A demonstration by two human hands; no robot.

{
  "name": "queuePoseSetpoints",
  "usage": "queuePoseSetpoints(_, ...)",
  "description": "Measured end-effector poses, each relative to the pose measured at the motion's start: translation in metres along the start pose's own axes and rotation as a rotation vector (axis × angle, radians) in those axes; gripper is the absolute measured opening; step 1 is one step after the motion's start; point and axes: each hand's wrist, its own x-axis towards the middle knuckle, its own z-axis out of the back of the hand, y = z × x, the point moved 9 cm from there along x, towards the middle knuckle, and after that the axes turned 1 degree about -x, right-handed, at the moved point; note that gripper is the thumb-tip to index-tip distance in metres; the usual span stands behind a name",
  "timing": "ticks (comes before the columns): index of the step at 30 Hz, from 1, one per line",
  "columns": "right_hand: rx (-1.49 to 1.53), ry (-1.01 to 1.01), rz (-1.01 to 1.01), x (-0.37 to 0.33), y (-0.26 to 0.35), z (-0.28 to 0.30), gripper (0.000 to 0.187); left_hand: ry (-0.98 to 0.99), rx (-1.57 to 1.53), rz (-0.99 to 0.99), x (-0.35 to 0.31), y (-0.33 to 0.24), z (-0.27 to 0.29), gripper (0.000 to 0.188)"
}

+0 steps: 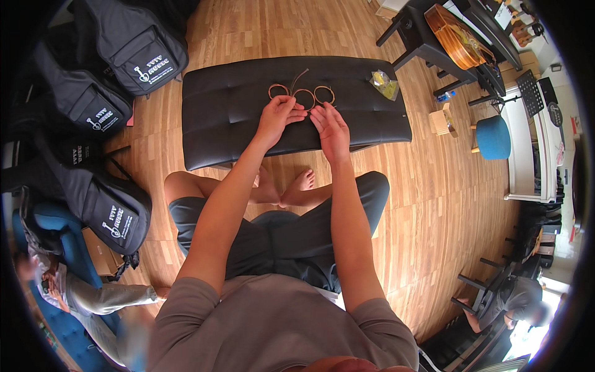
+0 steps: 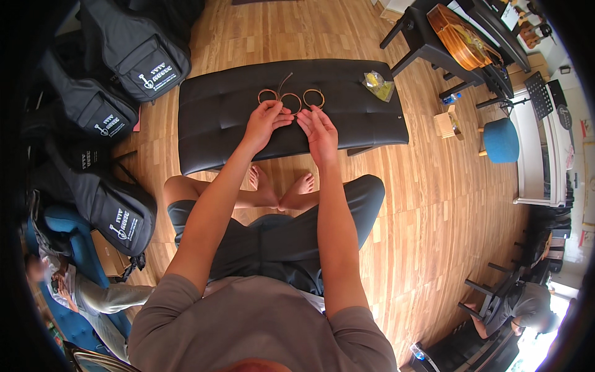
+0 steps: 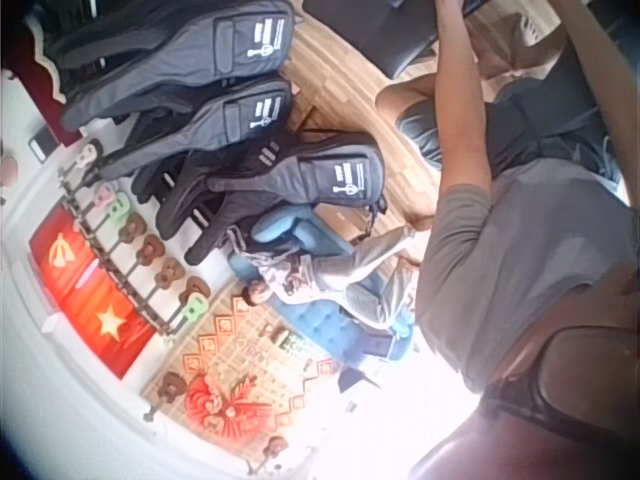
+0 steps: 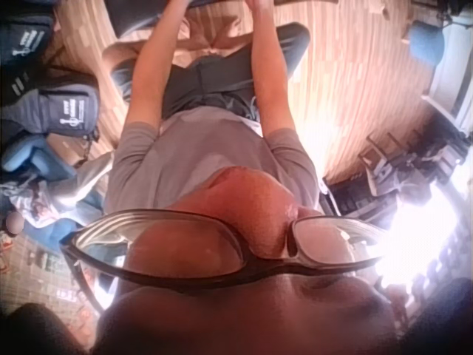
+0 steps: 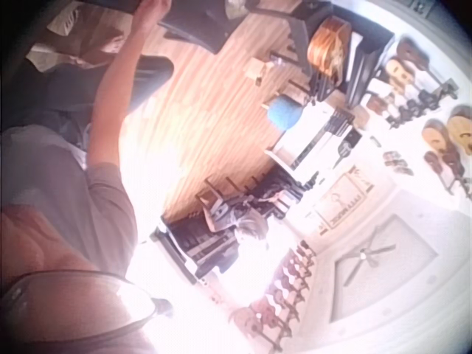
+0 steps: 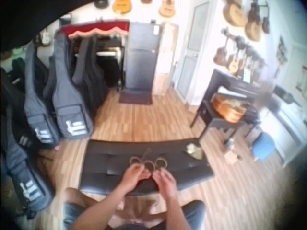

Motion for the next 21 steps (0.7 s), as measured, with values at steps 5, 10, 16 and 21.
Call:
queuePoseSetpoints(5,-0.134,0.002,0.003,0.008,-0.008,0.011,0.029,0.058,0.09,0.006,-0.001,0.0,-0.004,0.027)
queuePoseSetpoints(10,-0.319,0.086,-0.081,0.004,-0.012,0.002,0.026,0.091,0.169,-0.012,-0.001,0.003,-0.005,0.025)
queuePoseSetpoints(16,-0.142,0.086,-0.111,0.0,-0.006,-0.007,0.028,0.017,0.145,0.033,0.001,0.006,0.002,0.024)
queuePoseSetpoints(21,-0.328,0.064,-0.014,0.003,-0.003,0.008,0.035,0.037,0.157,0.026,0.0,0.004,-0.007,0.024)
